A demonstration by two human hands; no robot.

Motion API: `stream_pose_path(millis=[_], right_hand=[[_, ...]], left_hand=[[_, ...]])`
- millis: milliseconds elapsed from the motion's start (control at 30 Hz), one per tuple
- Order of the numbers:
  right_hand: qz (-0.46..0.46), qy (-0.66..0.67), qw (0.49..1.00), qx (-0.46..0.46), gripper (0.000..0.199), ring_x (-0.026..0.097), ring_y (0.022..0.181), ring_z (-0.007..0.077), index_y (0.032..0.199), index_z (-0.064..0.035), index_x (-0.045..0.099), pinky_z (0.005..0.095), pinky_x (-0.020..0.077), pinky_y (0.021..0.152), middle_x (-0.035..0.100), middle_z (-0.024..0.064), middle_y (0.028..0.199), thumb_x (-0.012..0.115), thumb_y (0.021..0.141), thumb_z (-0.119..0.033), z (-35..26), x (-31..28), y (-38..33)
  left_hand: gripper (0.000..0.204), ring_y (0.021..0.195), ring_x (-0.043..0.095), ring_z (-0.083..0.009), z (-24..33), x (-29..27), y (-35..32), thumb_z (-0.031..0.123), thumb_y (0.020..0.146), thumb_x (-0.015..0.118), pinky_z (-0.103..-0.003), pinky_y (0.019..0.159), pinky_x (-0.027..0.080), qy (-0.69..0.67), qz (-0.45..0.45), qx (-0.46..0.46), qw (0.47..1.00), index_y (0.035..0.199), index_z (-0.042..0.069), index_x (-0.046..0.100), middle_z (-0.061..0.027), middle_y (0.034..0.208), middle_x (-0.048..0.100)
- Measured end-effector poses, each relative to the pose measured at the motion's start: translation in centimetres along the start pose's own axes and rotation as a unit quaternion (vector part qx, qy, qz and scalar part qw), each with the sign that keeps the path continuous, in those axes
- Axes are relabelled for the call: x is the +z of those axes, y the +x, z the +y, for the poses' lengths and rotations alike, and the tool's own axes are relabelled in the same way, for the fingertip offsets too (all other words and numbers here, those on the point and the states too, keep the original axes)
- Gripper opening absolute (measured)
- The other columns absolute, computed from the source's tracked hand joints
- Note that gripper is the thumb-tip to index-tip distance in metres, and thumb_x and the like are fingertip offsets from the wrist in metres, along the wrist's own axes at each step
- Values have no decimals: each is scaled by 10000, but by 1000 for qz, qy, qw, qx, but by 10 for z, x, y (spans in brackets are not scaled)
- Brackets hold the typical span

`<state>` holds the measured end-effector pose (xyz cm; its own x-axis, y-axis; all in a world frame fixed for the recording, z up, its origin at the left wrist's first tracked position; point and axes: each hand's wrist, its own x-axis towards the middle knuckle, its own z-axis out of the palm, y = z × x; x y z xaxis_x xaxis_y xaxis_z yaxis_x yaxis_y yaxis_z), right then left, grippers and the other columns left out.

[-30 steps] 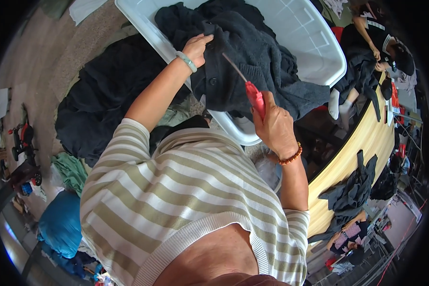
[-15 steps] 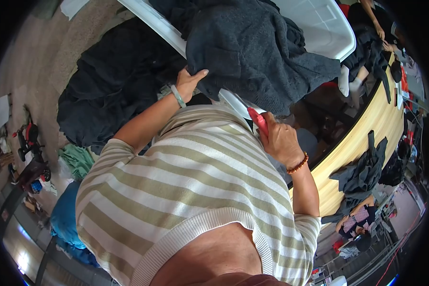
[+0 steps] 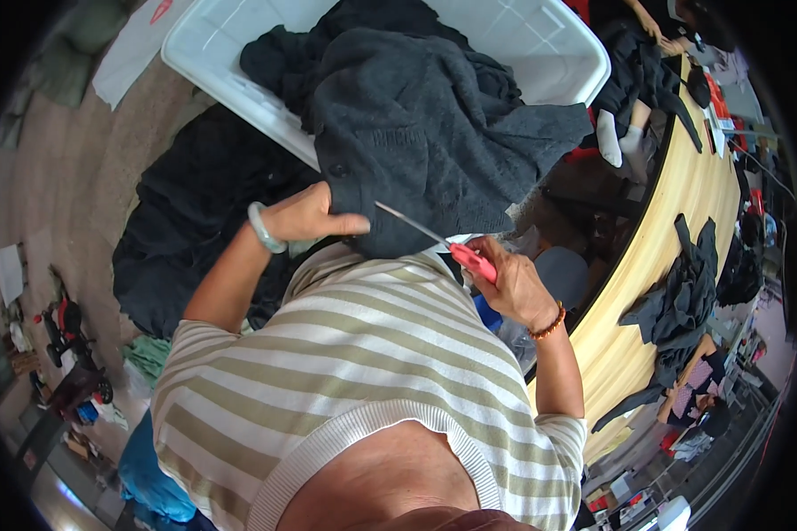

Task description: Trimming loose threads from black garments using scissors.

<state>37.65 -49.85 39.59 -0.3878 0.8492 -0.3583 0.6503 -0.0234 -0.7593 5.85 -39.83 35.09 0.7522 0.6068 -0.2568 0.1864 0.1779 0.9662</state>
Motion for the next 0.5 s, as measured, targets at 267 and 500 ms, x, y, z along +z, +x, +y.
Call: stream_pose_path(millis=[267, 500], right_hand=[[122, -5, 987, 107, 276, 609, 821, 427, 1093, -26, 523, 417, 492, 708, 631, 230, 870, 611, 841, -96, 28, 7, -26], [110, 25, 987, 117, 267, 615, 771, 402, 1082, -43, 531, 440, 487, 673, 634, 215, 830, 625, 856, -151, 34, 15, -44]], left_hand=[[470, 1149, 504, -288, 42, -47, 154, 248, 770, 732, -444, 965, 374, 523, 181, 230, 800, 1170, 65, 566, -138, 1114, 612], [279, 952, 626, -241, 20, -70, 255, 170, 785, 679, -388, 891, 463, 624, 178, 113, 753, 1046, 72, 661, -90, 1029, 667]])
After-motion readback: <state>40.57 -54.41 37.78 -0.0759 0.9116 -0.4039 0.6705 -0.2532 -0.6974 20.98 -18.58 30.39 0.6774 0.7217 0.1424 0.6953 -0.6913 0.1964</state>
